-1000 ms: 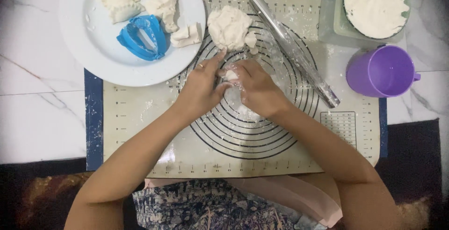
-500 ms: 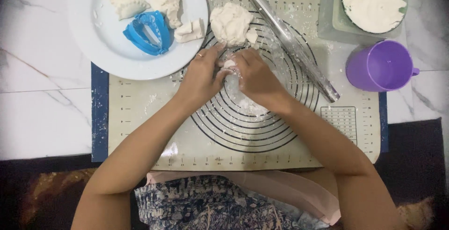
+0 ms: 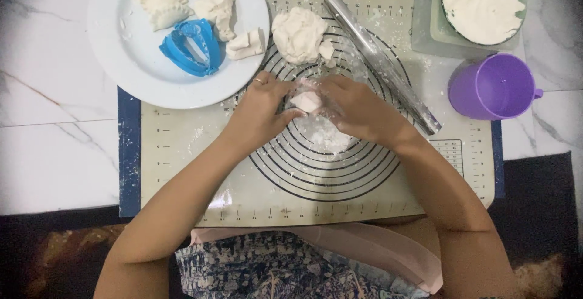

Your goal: Preparing dumplings by kneading dough, rolling it out with a rolling pin, and shaping it using a plastic mold.

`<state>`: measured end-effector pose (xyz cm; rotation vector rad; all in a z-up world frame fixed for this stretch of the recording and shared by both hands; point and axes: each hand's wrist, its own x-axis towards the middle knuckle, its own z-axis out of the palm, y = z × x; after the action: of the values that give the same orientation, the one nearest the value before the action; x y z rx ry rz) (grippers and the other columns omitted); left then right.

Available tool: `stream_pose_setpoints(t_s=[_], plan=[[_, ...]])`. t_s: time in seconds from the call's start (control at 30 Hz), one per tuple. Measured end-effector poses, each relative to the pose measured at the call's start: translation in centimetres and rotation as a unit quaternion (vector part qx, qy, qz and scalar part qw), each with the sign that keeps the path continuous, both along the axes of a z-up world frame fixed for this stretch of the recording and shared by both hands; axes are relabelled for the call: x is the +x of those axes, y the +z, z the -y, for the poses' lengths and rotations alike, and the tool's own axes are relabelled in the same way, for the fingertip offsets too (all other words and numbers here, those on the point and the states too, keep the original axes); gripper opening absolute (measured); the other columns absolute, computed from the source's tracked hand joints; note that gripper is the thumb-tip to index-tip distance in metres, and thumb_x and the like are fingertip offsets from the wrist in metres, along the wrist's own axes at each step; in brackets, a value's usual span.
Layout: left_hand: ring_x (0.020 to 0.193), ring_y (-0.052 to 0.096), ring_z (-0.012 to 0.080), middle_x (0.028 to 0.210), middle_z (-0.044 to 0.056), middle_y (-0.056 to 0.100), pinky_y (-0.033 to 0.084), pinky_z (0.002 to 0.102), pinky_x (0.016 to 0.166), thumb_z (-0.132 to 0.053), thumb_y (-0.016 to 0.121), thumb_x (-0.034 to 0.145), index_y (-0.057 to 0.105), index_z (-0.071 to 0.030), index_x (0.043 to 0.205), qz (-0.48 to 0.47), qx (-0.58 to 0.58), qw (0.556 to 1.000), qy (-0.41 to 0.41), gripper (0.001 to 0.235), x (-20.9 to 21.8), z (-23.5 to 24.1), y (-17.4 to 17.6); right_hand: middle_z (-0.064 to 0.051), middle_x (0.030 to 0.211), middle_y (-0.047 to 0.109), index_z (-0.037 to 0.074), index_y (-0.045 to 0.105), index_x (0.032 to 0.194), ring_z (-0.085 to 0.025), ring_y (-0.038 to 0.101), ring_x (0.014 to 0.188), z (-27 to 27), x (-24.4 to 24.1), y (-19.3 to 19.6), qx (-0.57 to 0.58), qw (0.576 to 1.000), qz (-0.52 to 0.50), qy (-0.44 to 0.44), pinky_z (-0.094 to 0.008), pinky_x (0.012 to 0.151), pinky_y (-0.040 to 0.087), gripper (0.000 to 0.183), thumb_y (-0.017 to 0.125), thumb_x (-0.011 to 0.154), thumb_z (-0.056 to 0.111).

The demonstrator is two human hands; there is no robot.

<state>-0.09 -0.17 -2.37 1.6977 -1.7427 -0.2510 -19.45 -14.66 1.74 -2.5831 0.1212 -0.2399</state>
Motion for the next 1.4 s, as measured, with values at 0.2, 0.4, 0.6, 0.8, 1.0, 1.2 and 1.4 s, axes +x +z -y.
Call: stream_pose_setpoints(t_s=[0.2, 0.4, 0.6, 0.8, 1.0, 1.2, 1.4], plan=[[0.089, 0.064, 0.0315, 0.088, 0.016, 0.076, 0.055, 0.039, 0.083, -0.02, 0.089, 0.075, 0.075, 0.0, 0.107, -0.033, 0.008, 0.999, -0.013, 0.04, -0.6, 0.0, 0.9, -0.021, 0.109, 0.064, -0.001, 0.066, 0.112, -0.04, 0.07, 0.105, -0.7, 0.1, -1.7, -0.086, 0.995, -0.004, -0.044, -0.044, 0.087, 0.057, 0.026, 0.069, 0.087, 0.002], [0.084, 0.065, 0.0293, 0.079, 0.017, 0.072, 0.054, 0.035, 0.08, -0.008, 0.085, 0.078, 0.074, 0.003, 0.099, -0.007, -0.023, 0.999, 0.028, 0.027, -1.9, 0.8, 0.2, -0.015, 0.103, 0.062, 0.001, 0.068, 0.114, -0.034, 0.069, 0.101, -0.7, 0.8, -3.9, -0.152, 0.985, 0.06, -0.053, -0.039, 0.086, 0.056, 0.024, 0.063, 0.097, 0.016], [0.08, 0.064, 0.0331, 0.073, 0.02, 0.065, 0.052, 0.037, 0.081, 0.002, 0.078, 0.078, 0.069, 0.007, 0.091, 0.084, -0.089, 0.991, 0.045, 0.017, -2.6, 1.2, 0.9, -0.016, 0.101, 0.057, 0.0, 0.063, 0.115, -0.036, 0.063, 0.098, -0.5, 1.2, -4.4, -0.162, 0.984, 0.065, -0.035, -0.042, 0.089, 0.053, 0.037, 0.059, 0.079, 0.01], [0.077, 0.061, 0.0328, 0.068, 0.016, 0.06, 0.05, 0.036, 0.077, 0.005, 0.073, 0.078, 0.064, 0.003, 0.083, 0.042, -0.124, 0.99, 0.045, 0.011, -2.7, 1.4, 0.2, -0.016, 0.097, 0.056, -0.001, 0.062, 0.111, -0.037, 0.062, 0.092, -1.2, 1.4, -4.1, -0.14, 0.986, 0.052, -0.07, -0.045, 0.081, 0.053, 0.037, 0.057, 0.074, -0.002], [0.076, 0.059, 0.0353, 0.068, 0.016, 0.059, 0.049, 0.039, 0.074, 0.006, 0.075, 0.072, 0.062, 0.002, 0.078, 0.033, -0.136, 0.989, 0.047, 0.015, -2.6, 1.6, -0.4, -0.016, 0.089, 0.059, -0.003, 0.066, 0.101, -0.034, 0.064, 0.084, -1.3, 2.0, -3.9, -0.161, 0.979, 0.077, -0.103, -0.041, 0.078, 0.052, 0.03, 0.063, 0.073, -0.01], [0.085, 0.055, 0.0369, 0.089, 0.019, 0.065, 0.049, 0.043, 0.084, 0.008, 0.072, 0.075, 0.061, 0.004, 0.098, 0.043, -0.187, 0.981, 0.038, 0.026, -2.6, 0.9, -2.0, -0.021, 0.115, 0.069, -0.007, 0.068, 0.11, -0.037, 0.064, 0.107, -2.0, 1.2, -3.7, -0.103, 0.979, 0.094, -0.151, -0.043, 0.096, 0.05, 0.037, 0.069, 0.073, -0.006], [0.09, 0.054, 0.0323, 0.087, 0.016, 0.068, 0.052, 0.039, 0.082, 0.003, 0.077, 0.077, 0.072, 0.002, 0.094, 0.075, -0.184, 0.977, 0.071, 0.018, -2.0, 0.6, -1.9, -0.021, 0.106, 0.063, -0.007, 0.064, 0.124, -0.042, 0.055, 0.098, -0.4, 0.8, -1.4, -0.049, 0.999, 0.007, -0.017, -0.046, 0.088, 0.045, 0.063, 0.058, 0.062, -0.011]])
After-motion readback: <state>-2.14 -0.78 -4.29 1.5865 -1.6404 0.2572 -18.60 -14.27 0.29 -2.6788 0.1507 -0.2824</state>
